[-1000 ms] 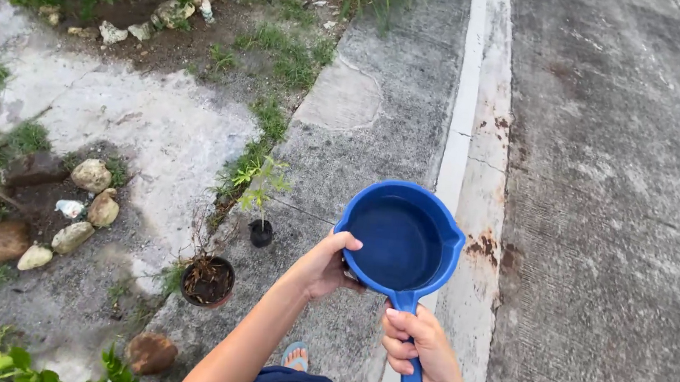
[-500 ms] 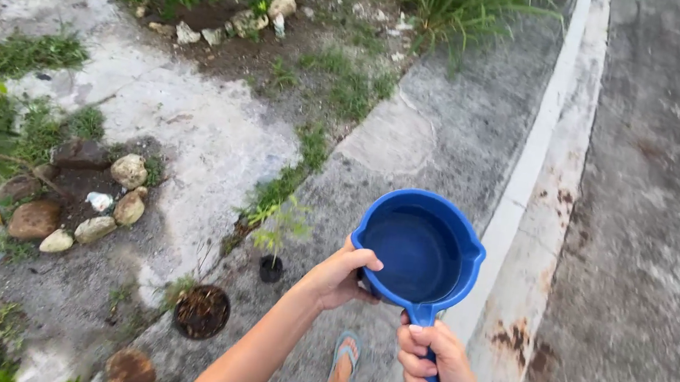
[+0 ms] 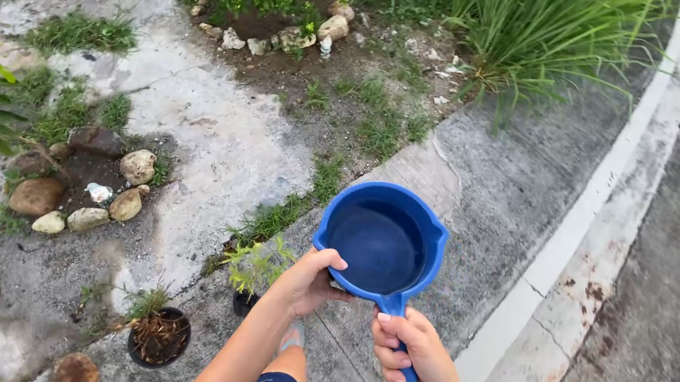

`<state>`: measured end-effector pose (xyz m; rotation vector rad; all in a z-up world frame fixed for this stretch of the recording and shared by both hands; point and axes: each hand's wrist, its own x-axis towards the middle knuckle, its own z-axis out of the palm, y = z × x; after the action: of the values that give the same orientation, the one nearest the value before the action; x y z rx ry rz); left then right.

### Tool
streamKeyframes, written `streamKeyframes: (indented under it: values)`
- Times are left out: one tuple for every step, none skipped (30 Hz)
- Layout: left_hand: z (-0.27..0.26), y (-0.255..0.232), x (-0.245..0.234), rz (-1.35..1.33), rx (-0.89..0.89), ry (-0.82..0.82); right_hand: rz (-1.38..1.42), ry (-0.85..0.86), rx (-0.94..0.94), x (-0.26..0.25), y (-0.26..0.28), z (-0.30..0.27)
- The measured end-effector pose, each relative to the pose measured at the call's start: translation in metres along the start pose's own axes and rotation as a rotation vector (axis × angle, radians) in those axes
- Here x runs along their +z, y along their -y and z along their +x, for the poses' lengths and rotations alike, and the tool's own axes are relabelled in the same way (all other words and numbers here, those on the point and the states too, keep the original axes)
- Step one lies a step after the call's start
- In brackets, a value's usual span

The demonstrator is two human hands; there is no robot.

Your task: The recorder uses a blue dipper to water various plants and bushes in an outdoor garden area using water from a blue bucket.

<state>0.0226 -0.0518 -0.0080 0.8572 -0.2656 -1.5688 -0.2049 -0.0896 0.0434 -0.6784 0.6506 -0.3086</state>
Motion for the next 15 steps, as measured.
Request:
streamKeyframes:
  values:
    - [0.011, -0.006, -0.001, -0.005, 0.005, -0.008, -0.003, 0.005, 0.008, -0.003, 0.012, 0.012]
    - [0.020, -0.010, -0.002, -0.013, 0.016, -0.023, -0.006, 0.033, 0.008, -0.006, 0.021, 0.022]
    - [0.029, -0.015, -0.005, -0.022, 0.028, -0.038, -0.009, 0.061, 0.008, -0.008, 0.030, 0.034]
    - [0.042, -0.023, -0.010, -0.025, 0.033, -0.044, -0.012, 0.067, 0.013, -0.010, 0.039, 0.048]
    - [0.055, -0.033, -0.015, -0.016, 0.037, -0.048, -0.028, 0.070, 0.030, -0.011, 0.047, 0.062]
    - [0.070, -0.043, -0.020, -0.001, 0.044, -0.048, -0.043, 0.077, 0.040, -0.012, 0.056, 0.077]
    - [0.083, -0.050, -0.024, 0.003, 0.053, -0.051, -0.045, 0.086, 0.038, -0.014, 0.066, 0.093]
    - [0.094, -0.054, -0.030, 0.001, 0.061, -0.045, -0.074, 0.066, 0.046, -0.016, 0.074, 0.106]
    - [0.106, -0.059, -0.035, -0.001, 0.070, -0.040, -0.102, 0.046, 0.055, -0.016, 0.082, 0.121]
    - [0.122, -0.074, -0.036, 0.000, 0.078, -0.042, -0.106, 0.053, 0.054, -0.015, 0.097, 0.137]
    - [0.137, -0.089, -0.037, -0.025, 0.082, -0.039, -0.112, 0.042, 0.081, -0.012, 0.111, 0.153]
    - [0.146, -0.096, -0.041, -0.055, 0.083, -0.042, -0.118, 0.028, 0.117, -0.011, 0.116, 0.165]
    - [0.154, -0.106, -0.044, -0.060, 0.088, -0.050, -0.122, 0.033, 0.125, -0.020, 0.118, 0.182]
    - [0.166, -0.118, -0.046, -0.051, 0.101, -0.057, -0.112, 0.090, 0.098, -0.030, 0.124, 0.201]
    - [0.177, -0.130, -0.047, -0.042, 0.115, -0.065, -0.102, 0.148, 0.071, -0.040, 0.129, 0.220]
